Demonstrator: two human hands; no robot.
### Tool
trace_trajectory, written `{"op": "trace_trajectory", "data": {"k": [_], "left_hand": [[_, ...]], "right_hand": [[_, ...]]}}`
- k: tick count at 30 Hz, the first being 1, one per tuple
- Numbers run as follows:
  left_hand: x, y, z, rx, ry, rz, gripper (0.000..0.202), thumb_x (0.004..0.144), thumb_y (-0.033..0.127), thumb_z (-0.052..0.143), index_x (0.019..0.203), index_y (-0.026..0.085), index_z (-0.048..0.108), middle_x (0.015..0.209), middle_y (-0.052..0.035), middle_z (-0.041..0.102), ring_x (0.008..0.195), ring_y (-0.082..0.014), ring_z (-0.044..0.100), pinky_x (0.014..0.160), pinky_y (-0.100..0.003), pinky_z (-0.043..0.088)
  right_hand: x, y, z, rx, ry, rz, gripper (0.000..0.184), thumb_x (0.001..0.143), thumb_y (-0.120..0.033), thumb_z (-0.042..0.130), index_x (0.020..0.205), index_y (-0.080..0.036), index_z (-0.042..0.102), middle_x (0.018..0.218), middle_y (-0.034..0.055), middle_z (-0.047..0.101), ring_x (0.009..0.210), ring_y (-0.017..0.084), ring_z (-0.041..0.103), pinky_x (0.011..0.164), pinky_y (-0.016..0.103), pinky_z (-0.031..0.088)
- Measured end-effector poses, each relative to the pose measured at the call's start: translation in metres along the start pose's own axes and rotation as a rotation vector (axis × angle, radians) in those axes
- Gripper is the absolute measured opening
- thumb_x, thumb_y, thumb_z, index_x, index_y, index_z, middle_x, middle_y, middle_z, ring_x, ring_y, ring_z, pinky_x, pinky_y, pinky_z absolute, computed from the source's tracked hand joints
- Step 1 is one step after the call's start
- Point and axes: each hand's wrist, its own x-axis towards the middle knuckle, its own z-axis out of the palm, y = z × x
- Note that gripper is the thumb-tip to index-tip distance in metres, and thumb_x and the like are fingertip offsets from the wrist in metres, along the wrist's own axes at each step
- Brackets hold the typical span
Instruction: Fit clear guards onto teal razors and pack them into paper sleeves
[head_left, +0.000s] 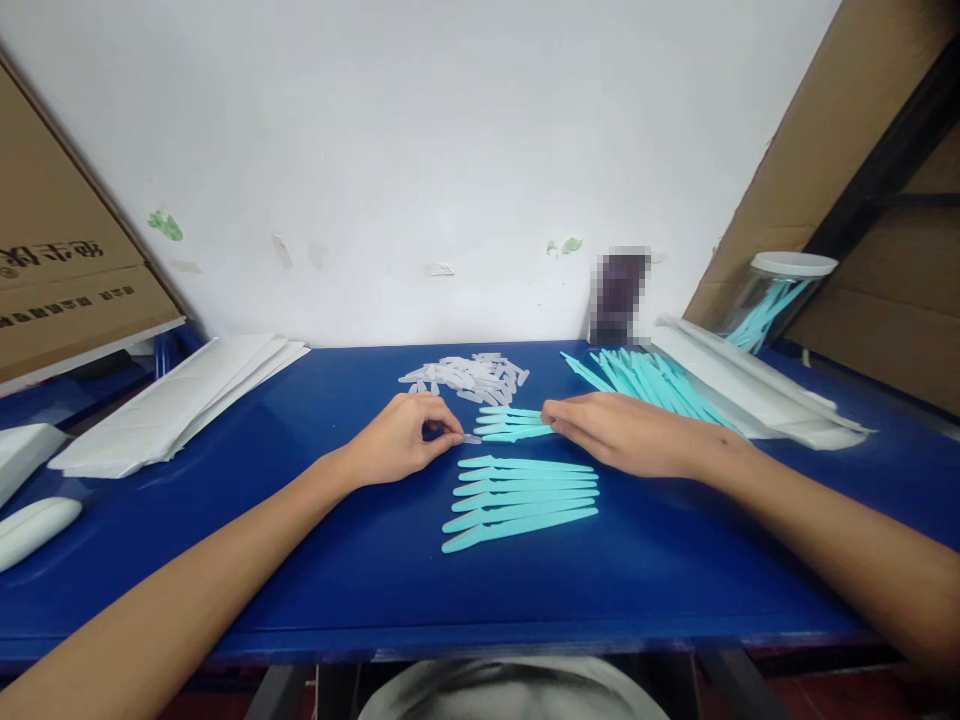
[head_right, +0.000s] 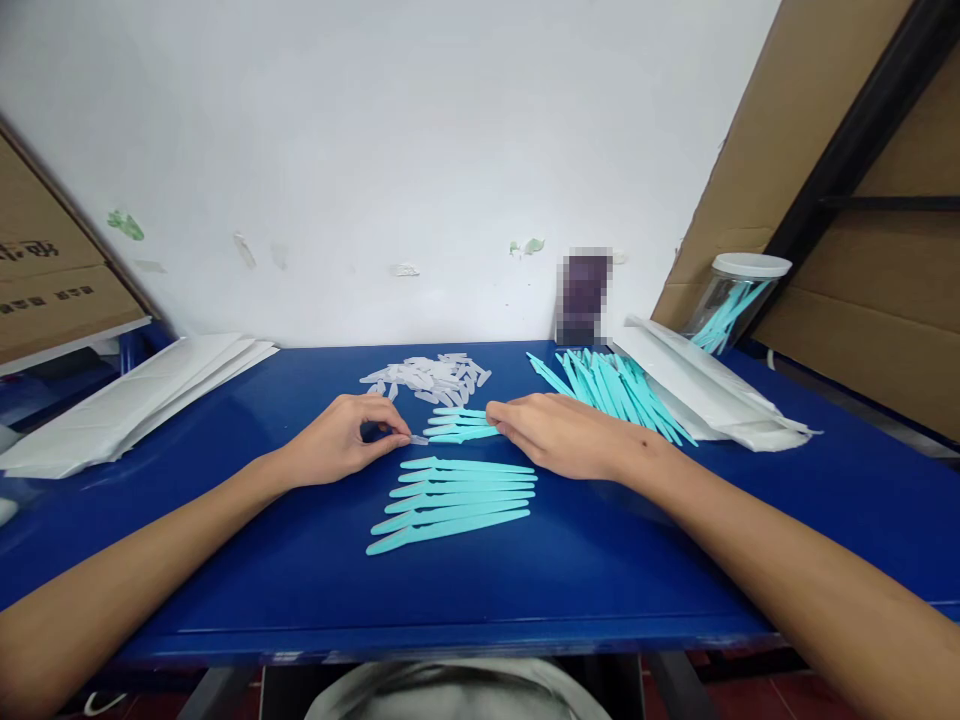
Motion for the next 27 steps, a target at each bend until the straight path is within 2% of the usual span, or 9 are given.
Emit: {"op": "trace_trajectory", "data": {"k": [6, 14, 20, 22, 25, 27], "left_hand": [[-0.001, 0.002, 0.001, 0.008, 0.009, -0.002, 0.020, 0.095, 0.035, 0.063, 0.090, 0.021, 0.077, 0.089, -0.0039, 0.075, 0.083, -0.0192, 0.065, 0.078, -0.033, 0.049], [-0.001, 0.003, 0.002, -0.051, -0.009, -0.028, 0.019, 0.095, 0.036, 0.065, 0.093, 0.022, 0.078, 0.090, -0.0037, 0.075, 0.080, -0.0175, 0.064, 0.071, -0.030, 0.048], [0.002, 0.007, 0.007, -0.093, -0.009, -0.011, 0.017, 0.095, 0.030, 0.064, 0.089, 0.022, 0.078, 0.087, -0.0030, 0.074, 0.081, -0.0176, 0.063, 0.074, -0.030, 0.047], [0.003, 0.006, 0.006, -0.058, -0.011, 0.006, 0.020, 0.096, 0.032, 0.062, 0.091, 0.022, 0.078, 0.089, -0.0037, 0.074, 0.082, -0.0182, 0.063, 0.075, -0.030, 0.046], [0.005, -0.001, 0.001, 0.055, 0.012, 0.011, 0.026, 0.100, 0.036, 0.055, 0.098, 0.022, 0.076, 0.092, -0.0031, 0.075, 0.081, -0.0179, 0.064, 0.078, -0.032, 0.045], [0.003, -0.010, -0.006, 0.161, 0.073, -0.032, 0.029, 0.100, 0.037, 0.052, 0.099, 0.021, 0.076, 0.081, -0.0009, 0.074, 0.070, -0.0162, 0.063, 0.084, -0.034, 0.044]], "right_hand": [[0.000, -0.002, -0.002, 0.008, 0.021, 0.002, 0.025, 0.108, -0.034, 0.030, 0.096, -0.021, 0.049, 0.088, 0.0059, 0.066, 0.071, 0.019, 0.057, 0.064, 0.031, 0.034], [0.001, -0.009, 0.000, -0.058, 0.038, -0.004, 0.026, 0.108, -0.032, 0.031, 0.097, -0.020, 0.051, 0.088, 0.0052, 0.064, 0.070, 0.017, 0.056, 0.061, 0.029, 0.030], [0.013, -0.030, 0.011, -0.180, 0.063, -0.009, 0.020, 0.104, -0.021, 0.038, 0.089, -0.019, 0.052, 0.078, 0.0022, 0.059, 0.054, 0.012, 0.041, 0.053, 0.030, 0.021], [0.016, -0.030, 0.013, -0.216, 0.103, -0.032, 0.021, 0.104, -0.021, 0.039, 0.090, -0.018, 0.055, 0.079, 0.0033, 0.060, 0.056, 0.013, 0.044, 0.055, 0.030, 0.023], [0.014, -0.022, 0.014, -0.294, 0.161, -0.073, 0.023, 0.104, -0.023, 0.042, 0.092, -0.017, 0.060, 0.086, 0.0061, 0.064, 0.069, 0.016, 0.055, 0.065, 0.031, 0.031], [0.012, -0.015, 0.014, -0.334, 0.168, -0.066, 0.024, 0.103, -0.024, 0.045, 0.091, -0.017, 0.064, 0.088, 0.0068, 0.065, 0.075, 0.019, 0.058, 0.069, 0.032, 0.033]]}}
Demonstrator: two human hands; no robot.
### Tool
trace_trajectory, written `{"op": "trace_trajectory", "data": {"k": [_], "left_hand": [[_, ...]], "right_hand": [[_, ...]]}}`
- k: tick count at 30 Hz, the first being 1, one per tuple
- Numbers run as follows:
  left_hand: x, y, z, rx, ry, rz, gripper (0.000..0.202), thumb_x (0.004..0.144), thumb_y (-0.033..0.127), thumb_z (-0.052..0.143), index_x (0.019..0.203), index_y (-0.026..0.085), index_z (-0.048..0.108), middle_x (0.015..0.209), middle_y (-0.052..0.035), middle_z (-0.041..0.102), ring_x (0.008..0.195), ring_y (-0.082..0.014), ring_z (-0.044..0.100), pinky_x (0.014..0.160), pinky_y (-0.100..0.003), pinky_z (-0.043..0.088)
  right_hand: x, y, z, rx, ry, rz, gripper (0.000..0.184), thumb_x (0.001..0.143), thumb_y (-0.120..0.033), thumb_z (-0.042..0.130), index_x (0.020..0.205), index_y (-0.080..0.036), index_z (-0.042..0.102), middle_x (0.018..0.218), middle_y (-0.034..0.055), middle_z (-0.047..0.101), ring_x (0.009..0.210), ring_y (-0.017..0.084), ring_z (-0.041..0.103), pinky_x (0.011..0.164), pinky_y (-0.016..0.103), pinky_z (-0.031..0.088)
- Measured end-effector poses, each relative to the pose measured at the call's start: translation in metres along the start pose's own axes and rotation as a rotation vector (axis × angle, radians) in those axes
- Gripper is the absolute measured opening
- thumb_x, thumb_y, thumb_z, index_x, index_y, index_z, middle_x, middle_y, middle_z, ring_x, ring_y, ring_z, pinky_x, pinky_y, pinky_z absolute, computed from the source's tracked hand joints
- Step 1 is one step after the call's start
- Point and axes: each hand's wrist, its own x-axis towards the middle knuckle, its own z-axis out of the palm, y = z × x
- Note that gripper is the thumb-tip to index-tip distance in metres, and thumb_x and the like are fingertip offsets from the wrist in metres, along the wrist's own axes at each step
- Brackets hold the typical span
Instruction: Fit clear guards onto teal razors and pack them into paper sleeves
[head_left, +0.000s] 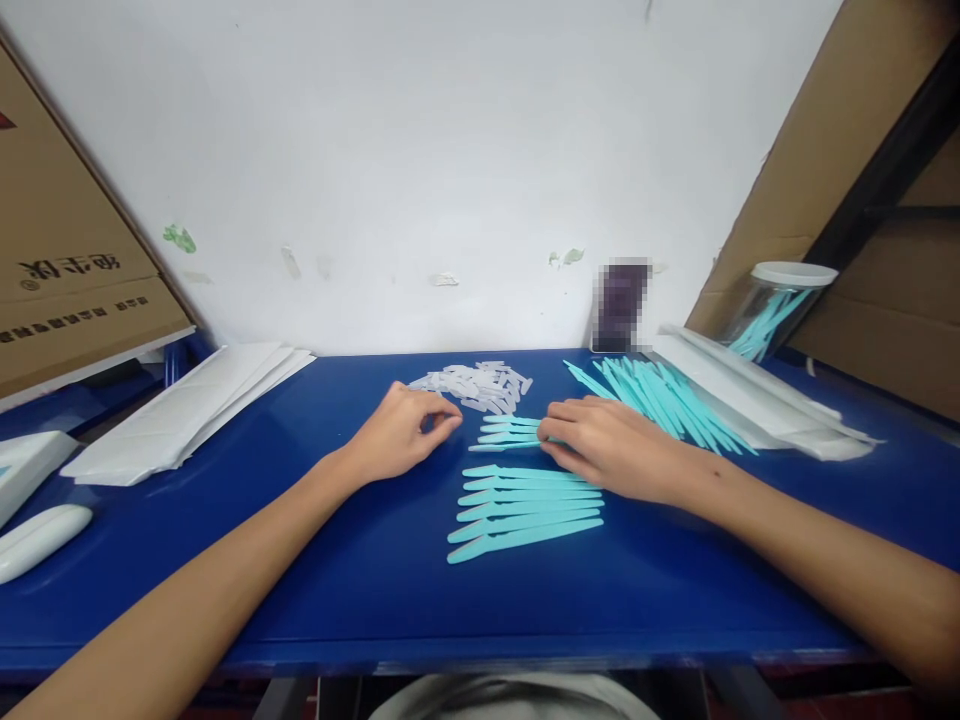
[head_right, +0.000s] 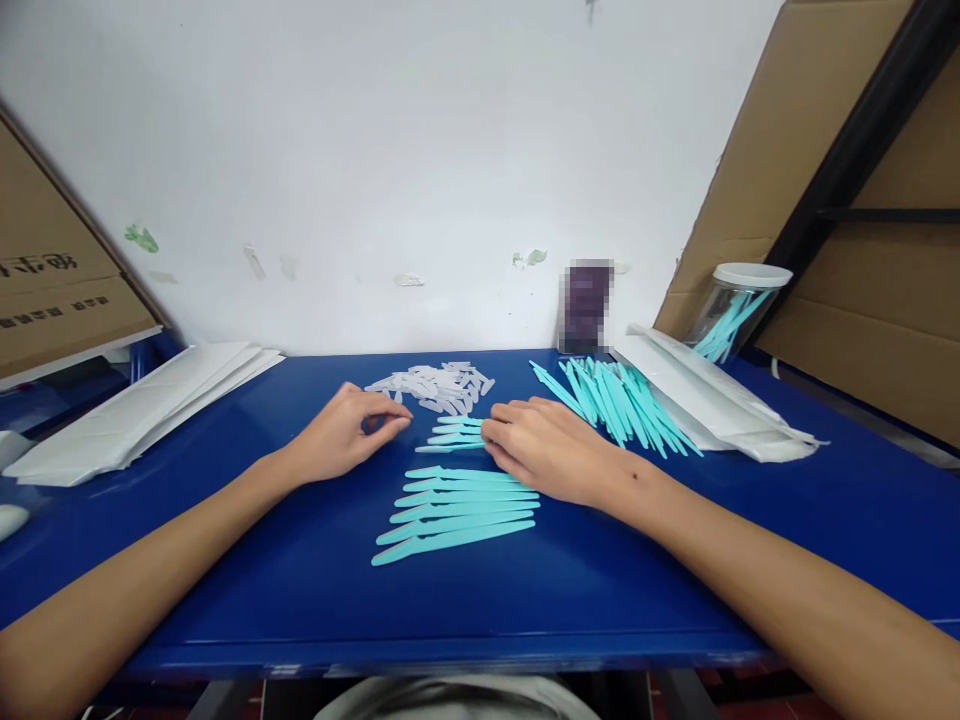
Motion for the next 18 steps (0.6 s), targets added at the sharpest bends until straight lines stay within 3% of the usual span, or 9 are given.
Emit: {"op": "trace_trajectory", "data": {"k": [3, 6, 9, 12, 18], "left_hand": [[-0.003, -0.019, -0.008, 0.122, 0.074, -0.129, 0.031, 0.098, 0.038, 0.051, 0.096, 0.020, 0.076, 0.058, 0.0025, 0.065, 0.054, -0.0149, 0.059, 0.081, -0.034, 0.044], [-0.007, -0.033, -0.014, 0.169, 0.036, -0.237, 0.034, 0.097, 0.039, 0.049, 0.100, 0.019, 0.076, 0.054, 0.0014, 0.063, 0.053, -0.0176, 0.061, 0.065, -0.030, 0.043], [-0.008, -0.036, -0.015, 0.211, -0.054, -0.234, 0.039, 0.099, 0.038, 0.045, 0.119, 0.020, 0.073, 0.070, -0.0023, 0.068, 0.064, -0.0199, 0.065, 0.062, -0.029, 0.041], [-0.008, -0.035, -0.012, 0.294, -0.107, -0.152, 0.044, 0.101, 0.035, 0.039, 0.132, 0.022, 0.067, 0.096, -0.0086, 0.067, 0.080, -0.0227, 0.065, 0.070, -0.032, 0.045], [-0.009, -0.038, -0.008, 0.316, -0.092, -0.130, 0.044, 0.102, 0.037, 0.039, 0.131, 0.018, 0.067, 0.112, -0.0158, 0.057, 0.098, -0.0305, 0.057, 0.090, -0.047, 0.049]], "right_hand": [[-0.004, 0.004, 0.000, 0.014, -0.004, 0.028, 0.024, 0.102, -0.028, 0.048, 0.093, -0.017, 0.068, 0.088, 0.0072, 0.066, 0.076, 0.019, 0.060, 0.067, 0.031, 0.034], [-0.005, 0.003, -0.003, 0.132, -0.030, -0.004, 0.026, 0.102, -0.031, 0.049, 0.098, -0.018, 0.071, 0.090, 0.0070, 0.067, 0.076, 0.019, 0.062, 0.066, 0.029, 0.036], [-0.006, 0.002, -0.006, 0.242, -0.071, -0.070, 0.027, 0.103, -0.030, 0.049, 0.098, -0.019, 0.073, 0.091, 0.0061, 0.067, 0.077, 0.018, 0.063, 0.068, 0.030, 0.040], [-0.007, 0.002, -0.007, 0.265, -0.090, -0.101, 0.030, 0.103, -0.028, 0.048, 0.094, -0.020, 0.076, 0.090, 0.0058, 0.068, 0.076, 0.018, 0.064, 0.070, 0.031, 0.041], [-0.008, 0.002, -0.009, 0.286, -0.094, -0.130, 0.032, 0.104, -0.033, 0.048, 0.098, -0.021, 0.077, 0.088, 0.0059, 0.069, 0.079, 0.019, 0.065, 0.074, 0.031, 0.043]]}}
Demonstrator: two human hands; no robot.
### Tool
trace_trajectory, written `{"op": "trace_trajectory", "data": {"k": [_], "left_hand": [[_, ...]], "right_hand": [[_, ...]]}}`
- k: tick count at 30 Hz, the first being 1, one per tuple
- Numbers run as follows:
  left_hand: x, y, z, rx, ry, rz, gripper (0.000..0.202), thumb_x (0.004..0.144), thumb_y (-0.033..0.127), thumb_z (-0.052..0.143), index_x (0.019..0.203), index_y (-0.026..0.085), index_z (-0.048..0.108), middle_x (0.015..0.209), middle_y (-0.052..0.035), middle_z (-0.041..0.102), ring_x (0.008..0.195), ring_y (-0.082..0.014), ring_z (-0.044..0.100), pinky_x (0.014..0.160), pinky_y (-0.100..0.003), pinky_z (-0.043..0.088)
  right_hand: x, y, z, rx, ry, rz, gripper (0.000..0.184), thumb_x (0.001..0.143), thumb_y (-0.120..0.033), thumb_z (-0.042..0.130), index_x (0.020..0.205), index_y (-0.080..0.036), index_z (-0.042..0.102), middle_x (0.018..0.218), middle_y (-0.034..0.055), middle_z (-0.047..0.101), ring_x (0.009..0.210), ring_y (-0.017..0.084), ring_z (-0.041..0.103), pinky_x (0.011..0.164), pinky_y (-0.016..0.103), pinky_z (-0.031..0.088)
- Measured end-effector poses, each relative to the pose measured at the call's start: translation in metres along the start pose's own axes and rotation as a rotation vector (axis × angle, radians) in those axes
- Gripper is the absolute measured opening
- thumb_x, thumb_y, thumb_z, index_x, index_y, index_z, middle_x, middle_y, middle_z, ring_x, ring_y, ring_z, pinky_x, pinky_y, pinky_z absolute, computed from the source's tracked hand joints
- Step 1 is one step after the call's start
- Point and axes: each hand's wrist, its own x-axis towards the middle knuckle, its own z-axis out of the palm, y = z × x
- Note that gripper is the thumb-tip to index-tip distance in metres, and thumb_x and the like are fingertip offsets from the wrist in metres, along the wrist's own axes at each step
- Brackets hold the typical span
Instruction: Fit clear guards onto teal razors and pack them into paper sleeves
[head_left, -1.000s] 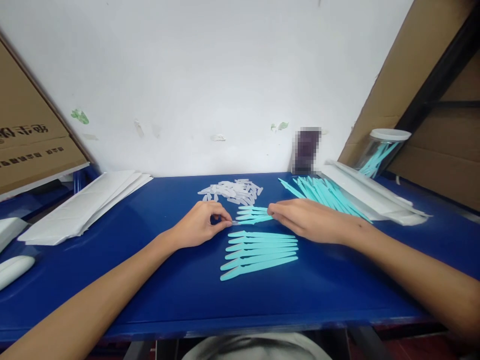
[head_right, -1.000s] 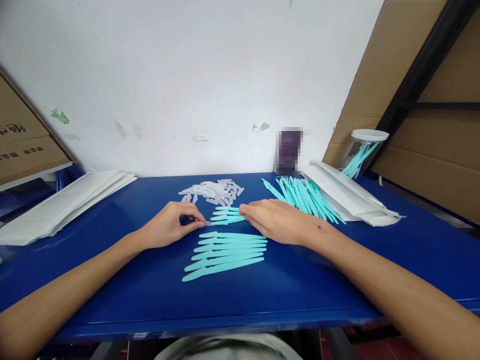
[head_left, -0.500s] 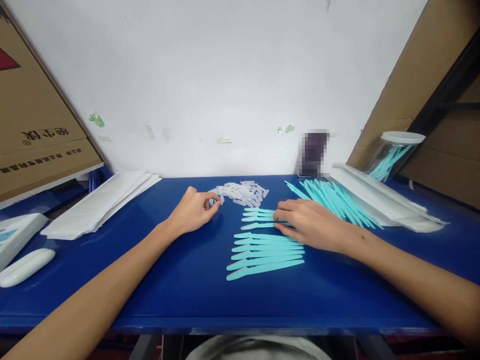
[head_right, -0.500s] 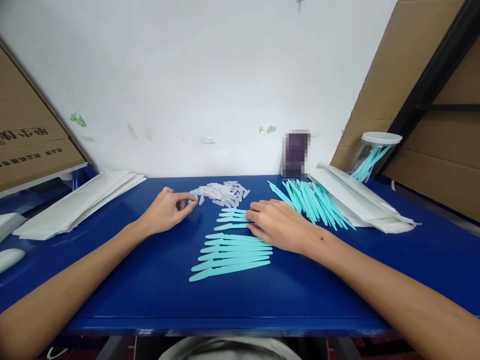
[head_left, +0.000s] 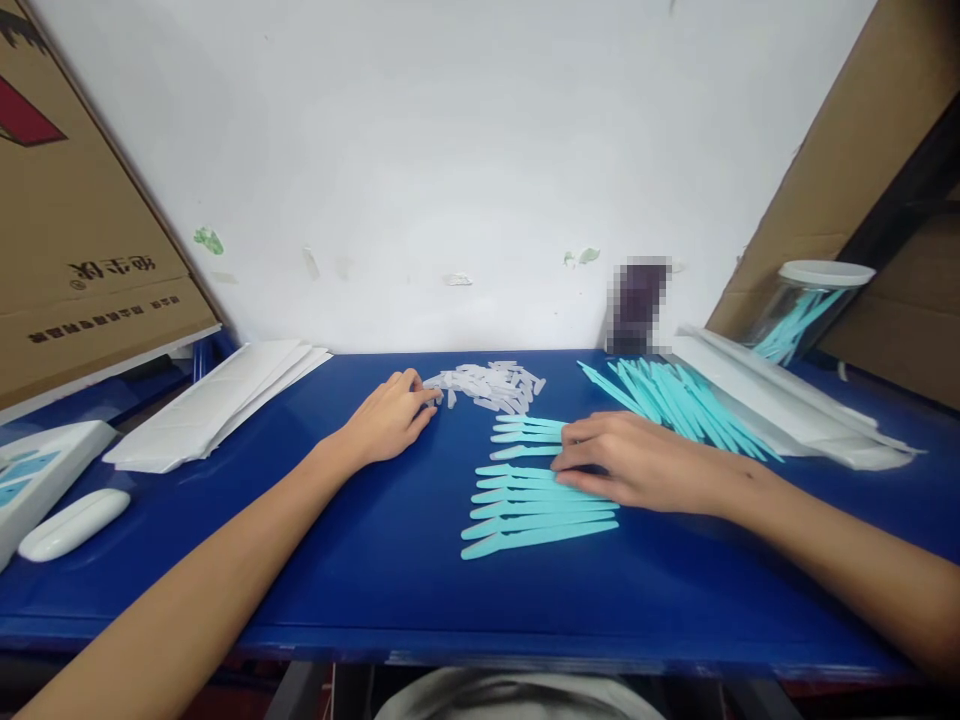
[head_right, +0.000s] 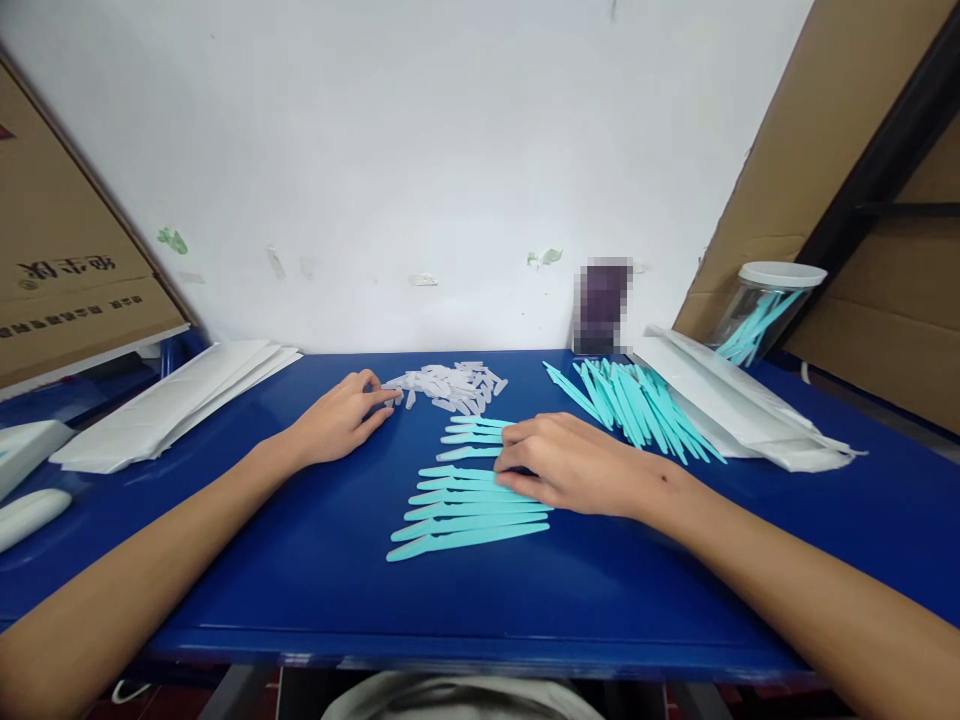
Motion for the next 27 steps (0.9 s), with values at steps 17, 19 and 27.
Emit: {"op": "trace_trajectory", "data": {"k": [17, 19, 27], "left_hand": [[-0.004, 0.030, -0.025, -0.274, -0.114, 0.251, 0.017, 0.095, 0.020, 0.063, 0.100, 0.024, 0.078, 0.100, -0.0042, 0.078, 0.099, -0.0224, 0.067, 0.092, -0.037, 0.048], [-0.006, 0.034, -0.028, -0.415, -0.172, 0.214, 0.015, 0.093, 0.025, 0.067, 0.103, 0.024, 0.079, 0.102, -0.0045, 0.077, 0.096, -0.0213, 0.068, 0.085, -0.033, 0.051], [-0.006, 0.045, -0.019, -0.561, -0.197, 0.191, 0.016, 0.090, 0.035, 0.073, 0.090, 0.020, 0.079, 0.090, -0.0037, 0.074, 0.080, -0.0160, 0.064, 0.071, -0.027, 0.048]], "right_hand": [[0.004, 0.001, 0.007, -0.217, -0.025, 0.078, 0.021, 0.097, -0.016, 0.052, 0.092, -0.016, 0.072, 0.088, 0.0069, 0.068, 0.072, 0.019, 0.064, 0.064, 0.030, 0.039], [0.003, 0.001, 0.006, -0.245, -0.036, 0.079, 0.022, 0.098, -0.017, 0.050, 0.088, -0.016, 0.070, 0.086, 0.0066, 0.068, 0.070, 0.019, 0.063, 0.064, 0.031, 0.037], [-0.005, 0.005, 0.004, -0.304, -0.037, 0.102, 0.026, 0.094, -0.014, 0.047, 0.073, -0.019, 0.061, 0.069, 0.0029, 0.063, 0.061, 0.018, 0.052, 0.071, 0.035, 0.032]]}}
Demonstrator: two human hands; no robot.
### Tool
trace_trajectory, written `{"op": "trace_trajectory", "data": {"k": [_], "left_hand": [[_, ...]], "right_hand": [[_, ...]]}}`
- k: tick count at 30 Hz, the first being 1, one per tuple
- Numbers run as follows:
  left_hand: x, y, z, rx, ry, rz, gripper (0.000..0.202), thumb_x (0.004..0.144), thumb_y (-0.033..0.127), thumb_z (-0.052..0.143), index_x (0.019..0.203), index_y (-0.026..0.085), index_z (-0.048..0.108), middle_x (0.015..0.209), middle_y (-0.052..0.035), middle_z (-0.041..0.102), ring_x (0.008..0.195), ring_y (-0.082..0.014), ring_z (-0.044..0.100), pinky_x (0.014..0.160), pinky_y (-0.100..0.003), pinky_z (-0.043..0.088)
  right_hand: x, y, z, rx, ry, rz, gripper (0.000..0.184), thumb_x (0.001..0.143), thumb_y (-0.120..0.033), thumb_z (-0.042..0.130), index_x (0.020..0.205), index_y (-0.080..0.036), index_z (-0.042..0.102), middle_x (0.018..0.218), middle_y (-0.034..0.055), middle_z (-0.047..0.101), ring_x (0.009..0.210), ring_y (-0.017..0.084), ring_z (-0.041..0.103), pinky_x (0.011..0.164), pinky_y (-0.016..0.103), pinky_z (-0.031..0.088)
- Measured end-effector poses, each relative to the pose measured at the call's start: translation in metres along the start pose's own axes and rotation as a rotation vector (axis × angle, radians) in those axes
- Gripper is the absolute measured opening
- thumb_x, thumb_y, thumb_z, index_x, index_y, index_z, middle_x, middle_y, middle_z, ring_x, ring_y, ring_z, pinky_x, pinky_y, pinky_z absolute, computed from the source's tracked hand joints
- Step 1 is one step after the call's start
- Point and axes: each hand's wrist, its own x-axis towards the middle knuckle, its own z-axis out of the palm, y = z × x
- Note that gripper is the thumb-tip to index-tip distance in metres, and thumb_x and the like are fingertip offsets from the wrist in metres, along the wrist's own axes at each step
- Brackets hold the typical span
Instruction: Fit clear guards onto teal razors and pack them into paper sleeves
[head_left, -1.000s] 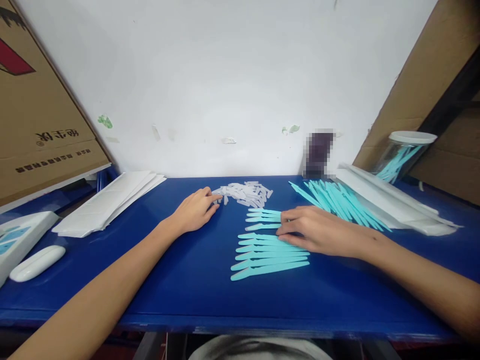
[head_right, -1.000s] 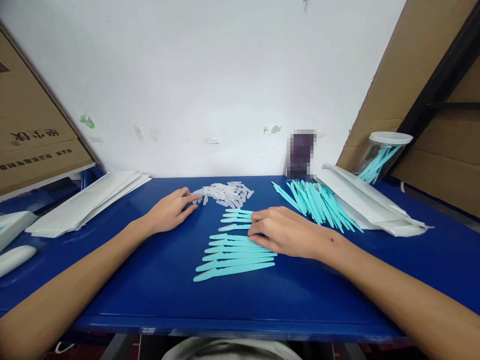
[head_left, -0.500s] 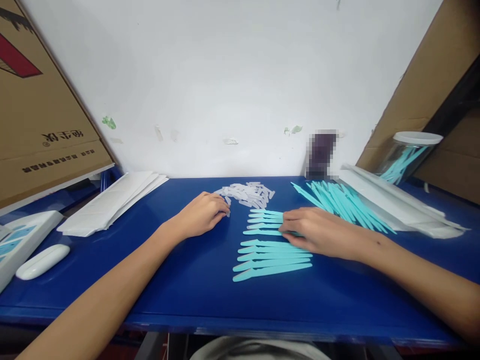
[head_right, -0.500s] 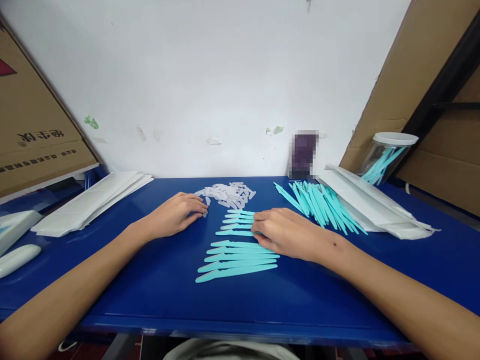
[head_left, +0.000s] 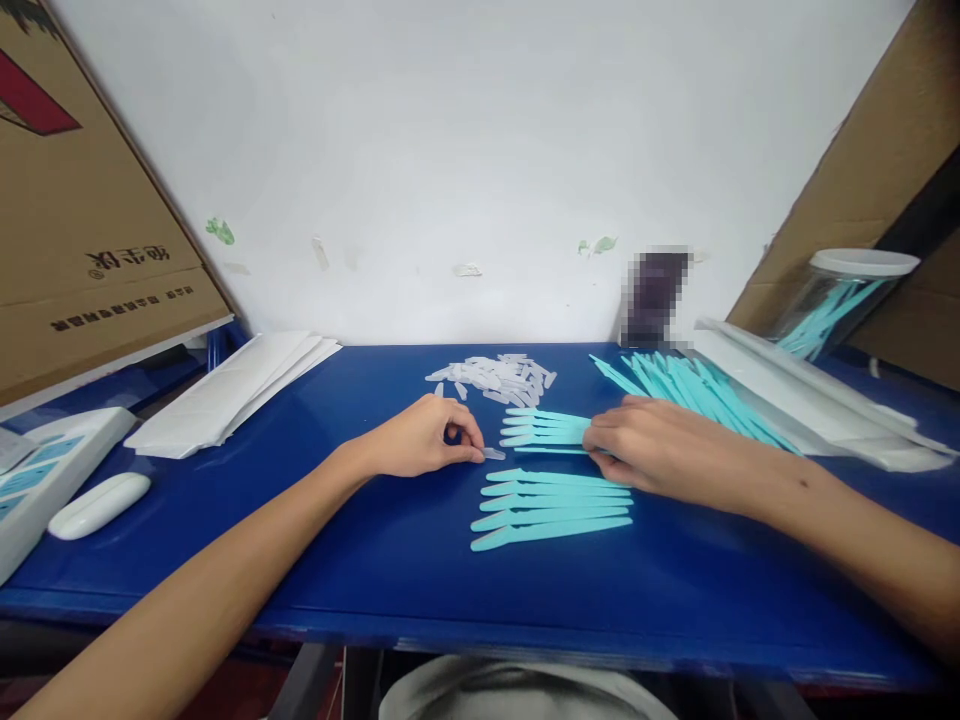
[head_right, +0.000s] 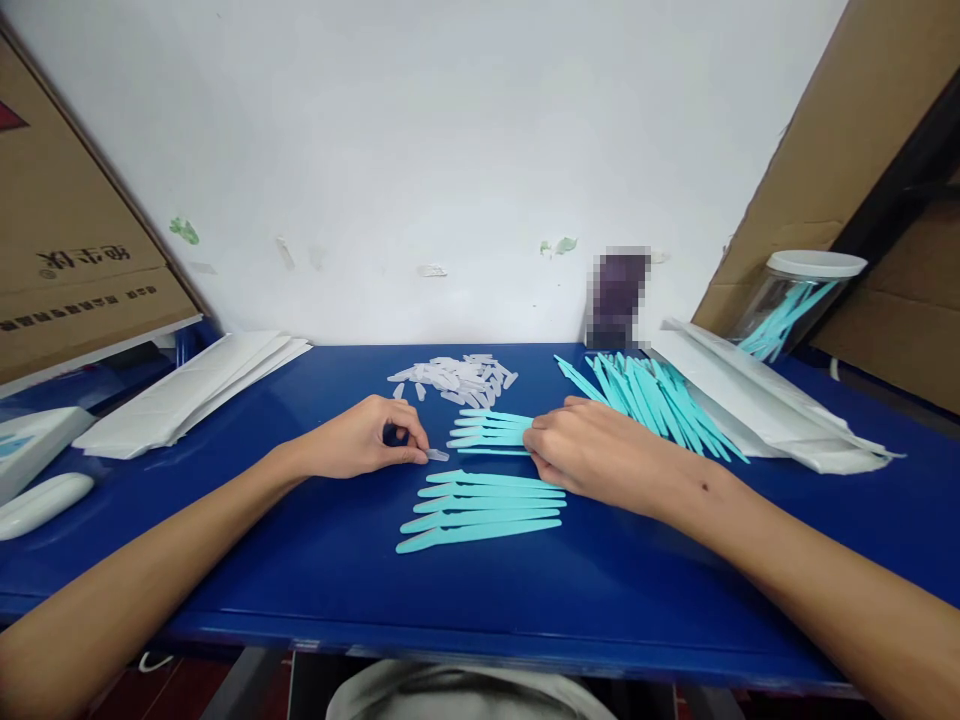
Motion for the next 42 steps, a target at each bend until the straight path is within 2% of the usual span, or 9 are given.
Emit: {"op": "trace_trajectory", "data": {"k": [6, 8, 11, 15, 23, 27, 33, 38, 42], "left_hand": [[0.003, 0.002, 0.010, 0.131, 0.050, 0.099, 0.017, 0.095, 0.033, 0.066, 0.098, 0.021, 0.077, 0.090, -0.0027, 0.072, 0.081, -0.0150, 0.063, 0.074, -0.029, 0.046], [0.003, 0.002, 0.011, 0.195, 0.064, 0.114, 0.016, 0.095, 0.032, 0.065, 0.097, 0.021, 0.077, 0.090, -0.0024, 0.072, 0.082, -0.0161, 0.063, 0.076, -0.030, 0.044], [0.002, 0.003, 0.011, 0.243, 0.073, 0.114, 0.015, 0.095, 0.030, 0.065, 0.096, 0.021, 0.077, 0.086, -0.0018, 0.073, 0.081, -0.0170, 0.063, 0.076, -0.032, 0.044], [0.003, 0.004, 0.011, 0.258, 0.080, 0.106, 0.012, 0.093, 0.024, 0.067, 0.093, 0.019, 0.078, 0.085, -0.0020, 0.075, 0.081, -0.0179, 0.063, 0.077, -0.032, 0.045], [0.002, 0.006, 0.010, 0.261, 0.099, 0.104, 0.011, 0.092, 0.025, 0.069, 0.092, 0.020, 0.078, 0.084, -0.0023, 0.076, 0.080, -0.0186, 0.063, 0.076, -0.033, 0.045], [0.004, 0.009, 0.016, 0.179, 0.102, 0.133, 0.011, 0.094, 0.024, 0.068, 0.091, 0.018, 0.078, 0.084, -0.0023, 0.075, 0.080, -0.0172, 0.063, 0.072, -0.030, 0.045], [0.010, 0.010, 0.026, 0.095, 0.138, 0.163, 0.010, 0.094, 0.023, 0.068, 0.090, 0.016, 0.075, 0.083, -0.0027, 0.072, 0.074, -0.0140, 0.062, 0.067, -0.026, 0.044], [0.008, 0.003, 0.015, 0.283, 0.152, 0.156, 0.028, 0.104, 0.035, 0.051, 0.112, 0.017, 0.072, 0.092, -0.0058, 0.071, 0.082, -0.0183, 0.064, 0.075, -0.030, 0.048], [0.001, -0.019, -0.006, 0.555, 0.206, 0.022, 0.035, 0.103, 0.027, 0.042, 0.124, 0.016, 0.069, 0.108, -0.0118, 0.068, 0.099, -0.0263, 0.064, 0.086, -0.040, 0.051]], "right_hand": [[0.002, -0.005, -0.011, 0.138, 0.031, 0.020, 0.022, 0.096, -0.021, 0.046, 0.077, -0.020, 0.057, 0.072, 0.0027, 0.062, 0.069, 0.018, 0.053, 0.080, 0.036, 0.034], [0.002, -0.006, -0.015, 0.209, -0.011, 0.059, 0.021, 0.097, -0.024, 0.043, 0.083, -0.020, 0.058, 0.069, 0.0022, 0.061, 0.067, 0.019, 0.053, 0.072, 0.033, 0.034], [0.001, -0.005, -0.018, 0.289, -0.089, 0.107, 0.020, 0.099, -0.027, 0.040, 0.095, -0.021, 0.059, 0.064, 0.0000, 0.055, 0.058, 0.017, 0.049, 0.058, 0.030, 0.027], [0.000, -0.003, -0.018, 0.355, -0.123, 0.071, 0.019, 0.100, -0.029, 0.041, 0.087, -0.022, 0.053, 0.065, -0.0011, 0.052, 0.055, 0.015, 0.044, 0.056, 0.029, 0.028], [0.000, -0.002, -0.016, 0.334, -0.080, 0.024, 0.021, 0.100, -0.026, 0.042, 0.087, -0.021, 0.058, 0.070, 0.0013, 0.058, 0.059, 0.015, 0.050, 0.057, 0.029, 0.029], [0.003, -0.007, -0.010, 0.306, 0.009, -0.005, 0.022, 0.100, -0.023, 0.042, 0.091, -0.020, 0.062, 0.078, 0.0026, 0.065, 0.060, 0.014, 0.053, 0.058, 0.028, 0.029], [0.007, -0.014, 0.001, 0.246, 0.140, -0.068, 0.021, 0.098, -0.018, 0.045, 0.086, -0.018, 0.062, 0.073, 0.0011, 0.063, 0.055, 0.012, 0.049, 0.056, 0.028, 0.028], [0.007, -0.006, 0.007, 0.138, 0.184, -0.071, 0.022, 0.100, -0.023, 0.049, 0.094, -0.018, 0.069, 0.078, 0.0035, 0.066, 0.066, 0.016, 0.059, 0.060, 0.028, 0.033], [0.007, -0.003, 0.011, 0.148, 0.161, -0.030, 0.022, 0.100, -0.027, 0.052, 0.098, -0.019, 0.072, 0.083, 0.0043, 0.069, 0.069, 0.017, 0.063, 0.060, 0.027, 0.036]]}}
